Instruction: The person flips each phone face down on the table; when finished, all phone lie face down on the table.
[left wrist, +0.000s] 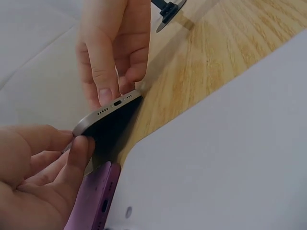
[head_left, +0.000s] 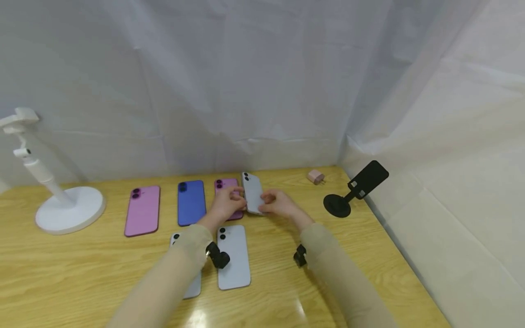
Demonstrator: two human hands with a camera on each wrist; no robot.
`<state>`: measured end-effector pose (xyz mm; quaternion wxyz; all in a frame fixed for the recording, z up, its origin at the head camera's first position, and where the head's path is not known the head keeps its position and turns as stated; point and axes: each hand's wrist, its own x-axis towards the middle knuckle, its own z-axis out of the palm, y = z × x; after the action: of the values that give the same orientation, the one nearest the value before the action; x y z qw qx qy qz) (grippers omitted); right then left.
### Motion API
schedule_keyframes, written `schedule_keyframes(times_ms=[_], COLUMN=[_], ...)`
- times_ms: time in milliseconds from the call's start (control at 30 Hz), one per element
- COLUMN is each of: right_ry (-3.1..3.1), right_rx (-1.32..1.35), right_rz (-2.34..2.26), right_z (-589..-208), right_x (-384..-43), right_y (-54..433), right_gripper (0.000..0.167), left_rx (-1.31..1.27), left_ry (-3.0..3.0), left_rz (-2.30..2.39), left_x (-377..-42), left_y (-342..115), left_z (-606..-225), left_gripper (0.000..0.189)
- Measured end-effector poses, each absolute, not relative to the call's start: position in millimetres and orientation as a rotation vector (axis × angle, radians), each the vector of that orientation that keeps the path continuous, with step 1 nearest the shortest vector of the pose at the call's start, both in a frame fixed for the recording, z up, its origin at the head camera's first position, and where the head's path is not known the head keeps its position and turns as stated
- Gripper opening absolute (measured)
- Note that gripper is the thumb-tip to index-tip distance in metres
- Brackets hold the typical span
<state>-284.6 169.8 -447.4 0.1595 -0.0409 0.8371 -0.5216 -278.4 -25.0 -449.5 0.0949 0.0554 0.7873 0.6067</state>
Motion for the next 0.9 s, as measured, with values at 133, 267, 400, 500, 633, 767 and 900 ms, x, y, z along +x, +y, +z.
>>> schedule_keyframes(times_ms=[133, 267, 400, 500, 633, 767, 900], right_ry=[2.513, 2.557, 2.587, 2.587, 2.617, 2.649, 2.673], right_rx=[-0.113, -0.114, -0.108, -0.088, -0.049, -0.038, -0.056], right_rz=[-1.333, -1.260, -1.225, -1.229, -1.196, -1.157, -1.134], right_z=[-444.2, -440.7, -437.2, -436.3, -437.1, -438.3, -438.7], right_x=[-284.2, -283.7, -281.7, -280.4, -280.5, -280.6, -280.2], right_y=[175.0, 180.3, 184.5, 185.9, 187.7, 189.0, 189.3], right_gripper=[0.040, 0.040, 0.039, 0.040, 0.040, 0.039, 0.038], left_rx=[0.131, 0.091, 0.063, 0.066, 0.091, 0.102, 0.130], left_ry=[2.282, 2.250, 2.269, 2.285, 2.354, 2.432, 2.492], left_rz=[1.855, 1.933, 1.954, 1.935, 1.835, 1.695, 1.590], left_x=[-277.5, -278.0, -278.0, -276.8, -276.2, -275.2, -274.1], left_y=[-18.5, -9.7, -1.5, 2.1, 4.4, 6.4, 9.8], left_z=[-452.0, -452.8, -452.0, -451.0, -452.8, -453.5, -449.4], left_gripper=[0.047, 0.045, 0.043, 0.045, 0.045, 0.048, 0.050])
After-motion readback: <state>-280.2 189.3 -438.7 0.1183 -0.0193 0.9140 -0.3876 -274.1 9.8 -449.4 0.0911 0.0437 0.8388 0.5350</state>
